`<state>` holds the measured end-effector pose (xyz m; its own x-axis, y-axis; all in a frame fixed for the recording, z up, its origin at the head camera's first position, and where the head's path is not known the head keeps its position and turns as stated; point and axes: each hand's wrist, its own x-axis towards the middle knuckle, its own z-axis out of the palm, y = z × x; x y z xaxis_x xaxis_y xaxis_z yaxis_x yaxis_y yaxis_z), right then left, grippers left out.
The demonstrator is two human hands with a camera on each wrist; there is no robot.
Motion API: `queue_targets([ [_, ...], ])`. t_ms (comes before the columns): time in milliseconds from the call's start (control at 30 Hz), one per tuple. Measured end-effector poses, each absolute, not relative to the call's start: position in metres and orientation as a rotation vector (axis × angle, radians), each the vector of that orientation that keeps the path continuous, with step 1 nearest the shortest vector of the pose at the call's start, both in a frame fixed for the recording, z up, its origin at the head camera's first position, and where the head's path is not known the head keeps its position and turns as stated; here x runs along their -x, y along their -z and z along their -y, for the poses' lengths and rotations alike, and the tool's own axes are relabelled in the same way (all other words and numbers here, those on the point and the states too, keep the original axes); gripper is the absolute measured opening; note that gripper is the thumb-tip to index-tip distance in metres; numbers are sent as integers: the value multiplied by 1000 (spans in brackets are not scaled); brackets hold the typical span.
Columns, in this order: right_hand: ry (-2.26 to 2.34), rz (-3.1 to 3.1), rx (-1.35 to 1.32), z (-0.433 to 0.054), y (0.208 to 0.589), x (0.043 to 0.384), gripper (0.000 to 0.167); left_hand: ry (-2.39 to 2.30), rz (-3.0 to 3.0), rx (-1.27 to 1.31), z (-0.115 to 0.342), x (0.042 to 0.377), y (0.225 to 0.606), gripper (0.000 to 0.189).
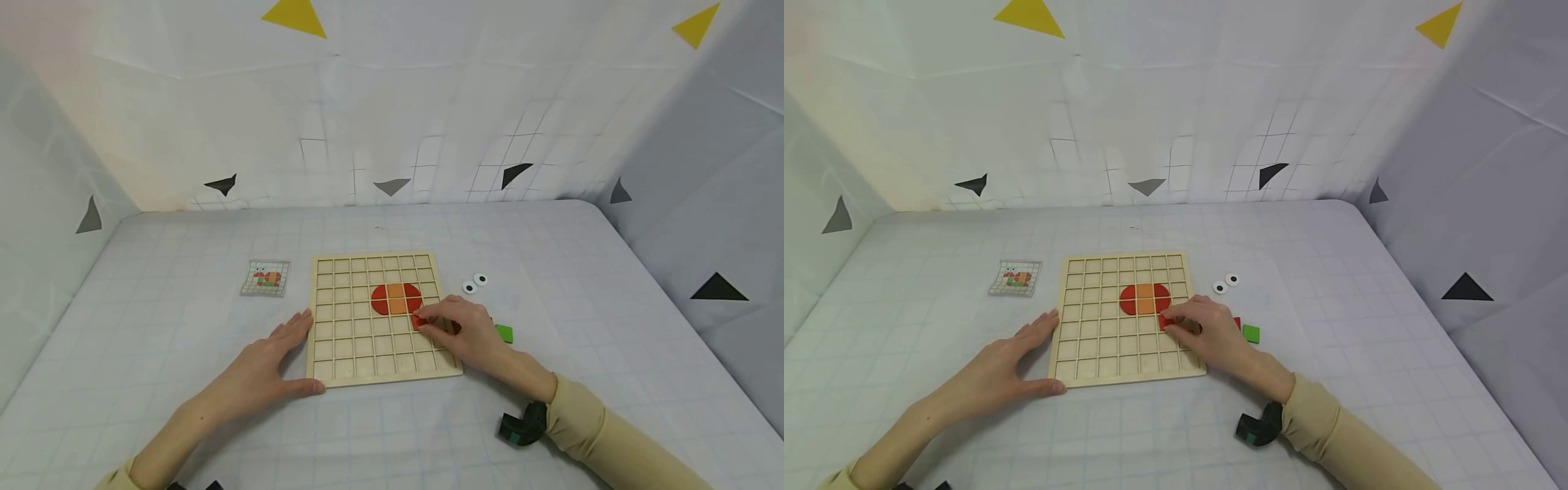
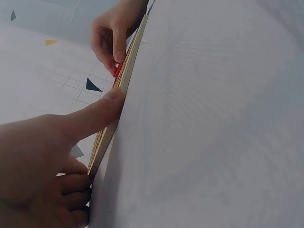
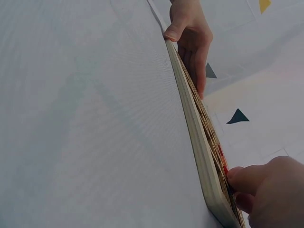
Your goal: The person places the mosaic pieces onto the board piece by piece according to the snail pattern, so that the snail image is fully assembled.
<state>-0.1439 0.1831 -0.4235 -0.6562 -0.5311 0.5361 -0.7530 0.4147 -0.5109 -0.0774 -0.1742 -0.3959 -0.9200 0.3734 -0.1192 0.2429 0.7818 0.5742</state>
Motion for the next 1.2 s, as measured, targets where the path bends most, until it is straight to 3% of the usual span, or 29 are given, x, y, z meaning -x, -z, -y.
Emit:
queue_targets([
  [633, -1064, 2375, -1164, -186, 416, 145, 26, -842, -2758, -491, 174, 75, 397, 111],
  [867, -1063, 2466, -1071, -230, 398, 153, 31, -834, -2761, -499, 172, 76, 398, 111],
  [1200, -1068, 2587, -1021, -292, 405, 150, 37, -829, -2775, -506, 173, 77, 396, 111],
])
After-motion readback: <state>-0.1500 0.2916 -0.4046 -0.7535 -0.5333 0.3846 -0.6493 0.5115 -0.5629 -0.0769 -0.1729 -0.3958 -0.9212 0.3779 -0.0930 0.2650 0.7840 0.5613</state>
